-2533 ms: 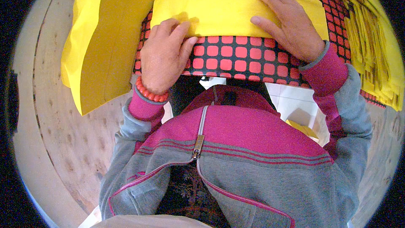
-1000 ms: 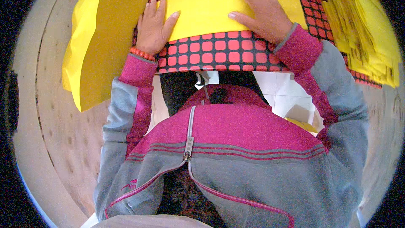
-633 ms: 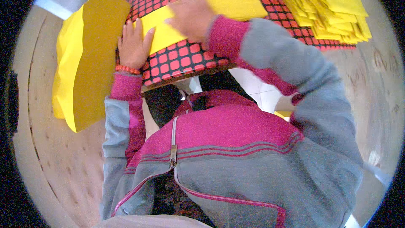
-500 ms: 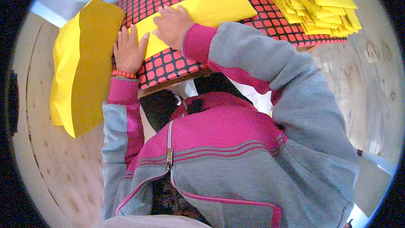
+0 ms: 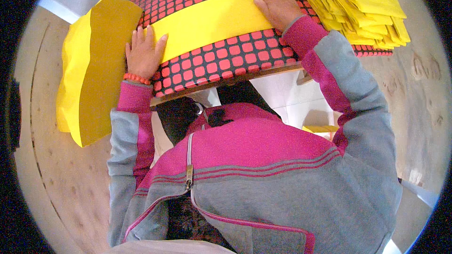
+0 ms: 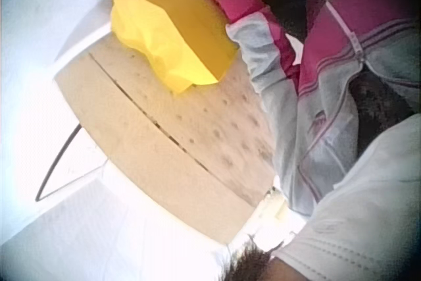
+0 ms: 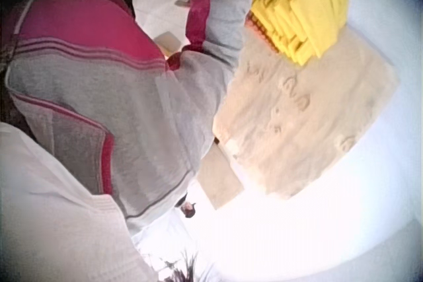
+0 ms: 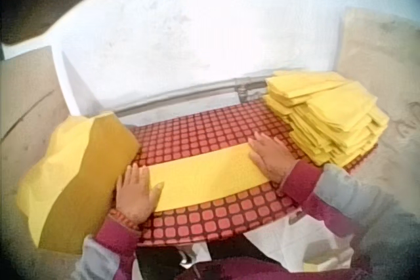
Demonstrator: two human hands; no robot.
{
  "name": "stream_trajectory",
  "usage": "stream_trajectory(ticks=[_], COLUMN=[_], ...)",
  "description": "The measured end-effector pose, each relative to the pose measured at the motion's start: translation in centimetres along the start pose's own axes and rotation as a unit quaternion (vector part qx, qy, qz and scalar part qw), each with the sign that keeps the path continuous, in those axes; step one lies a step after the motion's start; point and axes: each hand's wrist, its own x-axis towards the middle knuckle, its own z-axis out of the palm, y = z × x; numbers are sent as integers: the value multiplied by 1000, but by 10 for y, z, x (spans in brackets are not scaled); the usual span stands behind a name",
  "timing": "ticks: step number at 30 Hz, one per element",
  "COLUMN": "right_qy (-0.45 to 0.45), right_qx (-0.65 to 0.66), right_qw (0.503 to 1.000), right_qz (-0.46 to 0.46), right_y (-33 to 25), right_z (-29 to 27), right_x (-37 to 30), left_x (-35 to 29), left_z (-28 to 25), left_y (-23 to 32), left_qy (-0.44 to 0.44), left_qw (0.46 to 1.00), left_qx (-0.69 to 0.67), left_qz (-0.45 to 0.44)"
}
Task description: The person folds yellow paper sheets on a patterned table, aligning edges and pressing creases. The folded sheets are stacked on the table as the task continues.
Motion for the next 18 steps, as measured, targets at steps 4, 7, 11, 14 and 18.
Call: stream_trajectory(ticks=[4,7,11,14,18], right_qy=[-39,-27,-12,2,21], right_qx=[-103,-81,-22,0,-6], right_qw=[993,995,1000,1000,999], right_qz=[-38,-43,-16,-13,-36], right_y=[4,8,11,12,12], right_z=[4,6,11,12,10], right_x=[1,5,6,4,2], left_x=[36,57,56,50,36], left_z=[-8,-2,14,25,29], left_y=[59,142,180,150,75], left_qy=[160,205,102,89,93], left_qw=[980,958,978,982,990], left_qx=[-17,-133,-147,-144,-80], left_qz=[119,150,104,87,70])
